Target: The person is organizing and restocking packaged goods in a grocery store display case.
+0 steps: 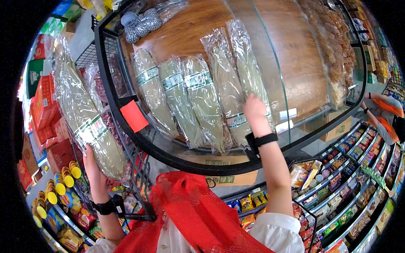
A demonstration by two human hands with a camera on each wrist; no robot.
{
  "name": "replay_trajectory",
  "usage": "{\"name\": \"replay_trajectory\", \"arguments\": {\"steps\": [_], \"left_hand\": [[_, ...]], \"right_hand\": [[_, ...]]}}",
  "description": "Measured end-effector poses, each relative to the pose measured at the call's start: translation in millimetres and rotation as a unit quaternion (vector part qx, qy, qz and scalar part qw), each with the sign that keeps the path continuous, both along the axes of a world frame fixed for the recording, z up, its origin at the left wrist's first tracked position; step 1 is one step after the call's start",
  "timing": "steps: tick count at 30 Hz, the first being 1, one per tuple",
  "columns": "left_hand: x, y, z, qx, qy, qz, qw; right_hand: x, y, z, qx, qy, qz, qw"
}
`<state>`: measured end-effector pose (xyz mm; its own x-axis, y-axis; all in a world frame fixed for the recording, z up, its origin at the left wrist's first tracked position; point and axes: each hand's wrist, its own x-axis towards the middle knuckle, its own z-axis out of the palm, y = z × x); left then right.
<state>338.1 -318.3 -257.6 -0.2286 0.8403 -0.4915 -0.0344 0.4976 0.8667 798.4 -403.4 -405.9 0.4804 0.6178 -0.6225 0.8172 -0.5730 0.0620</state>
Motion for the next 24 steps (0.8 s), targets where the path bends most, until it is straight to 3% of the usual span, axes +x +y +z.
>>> {"name": "replay_trajectory", "arguments": {"steps": [1,3,6,8,13,15,17,18,19,20,21,24], "left_hand": [[-1.9,0.8,-1.9,-0.006,-0.011,0.002,1.000],[-0.4,0.2,-3.5,-0.004,-0.030,-0.009,0.999],[5.6,-3.8,-1.1,-0.002,-0.070,-0.026,0.997],[19.9,-4.8,8.3,0.009,-0.097,-0.060,0.993],[30.6,-3.7,6.4,-0.006,-0.180,-0.077,0.981],[40.1,-3.0,5.1,-0.008,-0.196,-0.096,0.976],[53.3,-1.7,1.2,-0.030,-0.219,-0.117,0.968],[62.5,-0.9,-0.4,-0.040,-0.235,-0.112,0.965],[75.1,1.4,-0.4,-0.053,-0.247,-0.111,0.961],[88.6,3.5,-0.2,-0.065,-0.259,-0.109,0.957],[100.3,6.1,-2.4,-0.069,-0.266,-0.114,0.955],[135.6,10.5,-2.4,-0.051,-0.256,-0.160,0.952]], "right_hand": [[-11.2,8.6,5.2,0.085,0.016,-0.021,0.996],[-15.5,15.2,-20.4,0.192,-0.007,0.140,0.971],[-26.1,22.6,-44.4,0.285,-0.007,0.171,0.943],[-27.7,18.8,-64.3,0.268,0.019,0.191,0.944],[-31.6,25.7,-42.4,0.184,0.040,0.225,0.956],[-56.1,28.1,-17.5,0.298,0.005,0.207,0.932],[-91.3,35.7,27.6,0.401,0.179,0.150,0.886],[-111.0,38.4,61.7,0.397,0.315,0.108,0.855],[-126.1,41.3,83.7,0.372,0.478,0.065,0.793],[-139.8,43.0,109.7,0.287,0.594,-0.016,0.751],[-151.4,43.6,111.7,0.259,0.644,-0.058,0.718],[-152.1,62.4,104.5,0.289,0.592,-0.132,0.741]]}}
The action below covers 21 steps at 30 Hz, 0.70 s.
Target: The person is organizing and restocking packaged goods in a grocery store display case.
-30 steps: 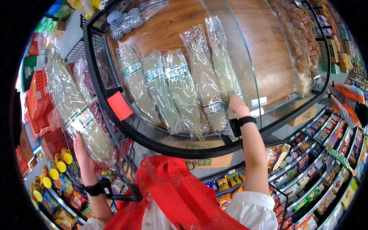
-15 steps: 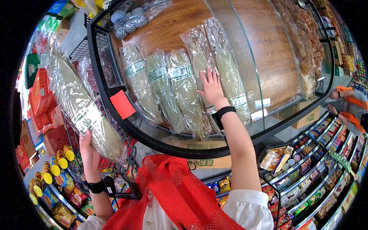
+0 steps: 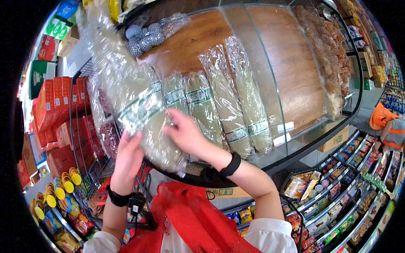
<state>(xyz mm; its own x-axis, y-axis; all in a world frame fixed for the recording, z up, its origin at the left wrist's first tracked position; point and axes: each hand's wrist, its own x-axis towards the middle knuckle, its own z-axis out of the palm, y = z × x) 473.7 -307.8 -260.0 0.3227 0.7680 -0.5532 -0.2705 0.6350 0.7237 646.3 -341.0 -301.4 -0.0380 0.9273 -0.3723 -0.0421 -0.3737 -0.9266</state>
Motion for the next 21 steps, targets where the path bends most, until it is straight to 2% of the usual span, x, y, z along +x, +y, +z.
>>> {"name": "replay_trajectory", "arguments": {"steps": [1,2,3,4,5,7,9,10,11,12,13,14,16,17,18,20,21], "left_hand": [[6.5,-1.0,5.9,0.005,0.031,-0.012,0.999],[10.0,1.8,11.4,0.055,0.026,-0.046,0.997],[8.2,3.9,13.7,0.082,0.040,-0.053,0.994],[3.9,4.6,15.0,0.108,0.054,-0.060,0.991],[-3.2,5.6,15.7,0.106,0.057,-0.051,0.991],[-21.4,6.6,13.9,0.112,0.064,-0.034,0.991],[-42.2,6.7,8.0,0.093,0.088,-0.026,0.991],[-50.6,5.5,5.6,0.083,0.099,-0.021,0.991],[-57.6,3.7,2.4,0.084,0.096,-0.022,0.992],[-63.7,1.8,-1.1,0.074,0.105,-0.010,0.992],[-68.3,0.6,-4.5,0.063,0.114,0.003,0.991],[-72.6,-1.2,-5.6,0.062,0.114,0.002,0.992],[-79.0,-2.6,-6.7,0.047,0.137,0.034,0.989],[-80.5,-1.4,-6.0,0.051,0.146,0.039,0.987],[-84.5,0.4,-7.3,0.050,0.146,0.039,0.987],[-97.6,6.5,-12.0,0.068,0.161,0.058,0.983],[-103.7,8.9,-12.3,0.079,0.177,0.066,0.979]], "right_hand": [[11.7,10.4,-11.4,0.009,-0.049,-0.068,0.996],[30.9,22.6,-17.9,0.042,-0.111,-0.149,0.982],[57.0,36.9,-49.5,0.103,-0.179,-0.220,0.954],[78.5,50.5,-27.1,0.066,-0.163,-0.261,0.949],[110.1,63.6,-48.2,0.114,-0.218,-0.291,0.925],[160.6,85.6,-64.6,0.108,-0.266,-0.329,0.899],[202.6,104.8,-86.4,0.054,-0.369,-0.306,0.876],[218.6,111.6,-103.9,0.055,-0.371,-0.307,0.875],[232.7,117.4,-123.9,0.057,-0.435,-0.283,0.853],[235.9,121.7,-129.5,0.059,-0.497,-0.258,0.826],[239.0,124.6,-135.3,0.005,-0.526,-0.219,0.822],[237.4,125.6,-144.2,0.003,-0.526,-0.219,0.822],[216.3,129.7,-148.2,-0.004,-0.691,-0.120,0.713],[216.5,136.8,-158.8,-0.006,-0.749,-0.011,0.663],[209.5,137.5,-159.7,-0.007,-0.749,-0.010,0.663],[194.4,135.7,-157.6,0.014,-0.781,0.123,0.612],[193.1,135.9,-166.0,-0.056,-0.724,0.111,0.679]]}}
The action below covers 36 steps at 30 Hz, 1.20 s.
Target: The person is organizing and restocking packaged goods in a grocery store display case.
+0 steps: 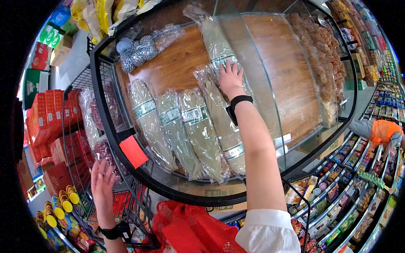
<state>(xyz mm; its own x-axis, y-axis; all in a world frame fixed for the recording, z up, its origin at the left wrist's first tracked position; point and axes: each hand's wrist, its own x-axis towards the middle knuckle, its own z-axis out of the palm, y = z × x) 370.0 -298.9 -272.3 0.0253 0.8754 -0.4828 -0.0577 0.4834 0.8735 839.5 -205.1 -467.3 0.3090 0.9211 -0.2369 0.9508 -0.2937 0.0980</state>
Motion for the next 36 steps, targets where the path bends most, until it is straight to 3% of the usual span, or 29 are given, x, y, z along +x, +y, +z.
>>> {"name": "replay_trajectory", "arguments": {"steps": [4,8,13,16,17,19,21,23,25,29,31,33,36], "left_hand": [[-33.2,6.3,-6.7,0.018,0.029,-0.005,0.999],[-44.3,8.1,-10.0,0.019,0.039,0.020,0.999],[-48.6,-1.3,-7.0,0.022,0.046,0.068,0.996],[-67.7,-10.2,4.4,0.001,0.069,0.033,0.997],[-75.3,-14.9,11.6,-0.015,0.077,0.038,0.996],[-101.7,-22.3,24.7,-0.054,0.039,-0.024,0.997],[-121.3,-34.6,43.0,-0.089,0.073,-0.073,0.991],[-147.3,-43.7,49.8,-0.088,0.087,-0.071,0.990],[-169.3,-51.8,52.5,-0.108,0.119,-0.058,0.985],[-200.9,-59.2,46.1,-0.075,0.122,-0.056,0.988],[-209.2,-58.1,41.4,-0.085,0.120,-0.058,0.987],[-225.5,-55.8,26.1,-0.077,0.111,-0.084,0.987],[-263.4,-46.8,-4.4,-0.092,0.093,-0.059,0.990]], "right_hand": [[-1.0,-3.1,-20.9,0.009,0.060,-0.067,0.996],[-4.6,6.0,-30.8,0.028,0.009,-0.045,0.999],[-0.8,6.2,-40.1,0.004,0.040,-0.033,0.999],[2.0,-8.6,-44.6,0.029,0.060,0.027,0.997],[-7.7,-14.8,-38.9,0.009,0.097,-0.008,0.995],[13.5,-21.2,-60.8,0.034,0.086,0.094,0.991],[6.8,-21.1,-49.9,0.036,0.235,0.034,0.971],[-8.0,-26.7,-43.3,0.091,0.214,0.019,0.972],[-62.1,-39.9,-1.5,0.182,0.192,0.023,0.964],[-192.5,-66.0,79.1,0.294,0.289,0.139,0.900],[-272.9,-91.6,124.7,0.259,0.447,0.142,0.844],[-352.6,-130.4,163.9,0.185,0.528,0.137,0.817],[-431.3,-184.2,172.6,0.109,0.459,0.268,0.840]]}}
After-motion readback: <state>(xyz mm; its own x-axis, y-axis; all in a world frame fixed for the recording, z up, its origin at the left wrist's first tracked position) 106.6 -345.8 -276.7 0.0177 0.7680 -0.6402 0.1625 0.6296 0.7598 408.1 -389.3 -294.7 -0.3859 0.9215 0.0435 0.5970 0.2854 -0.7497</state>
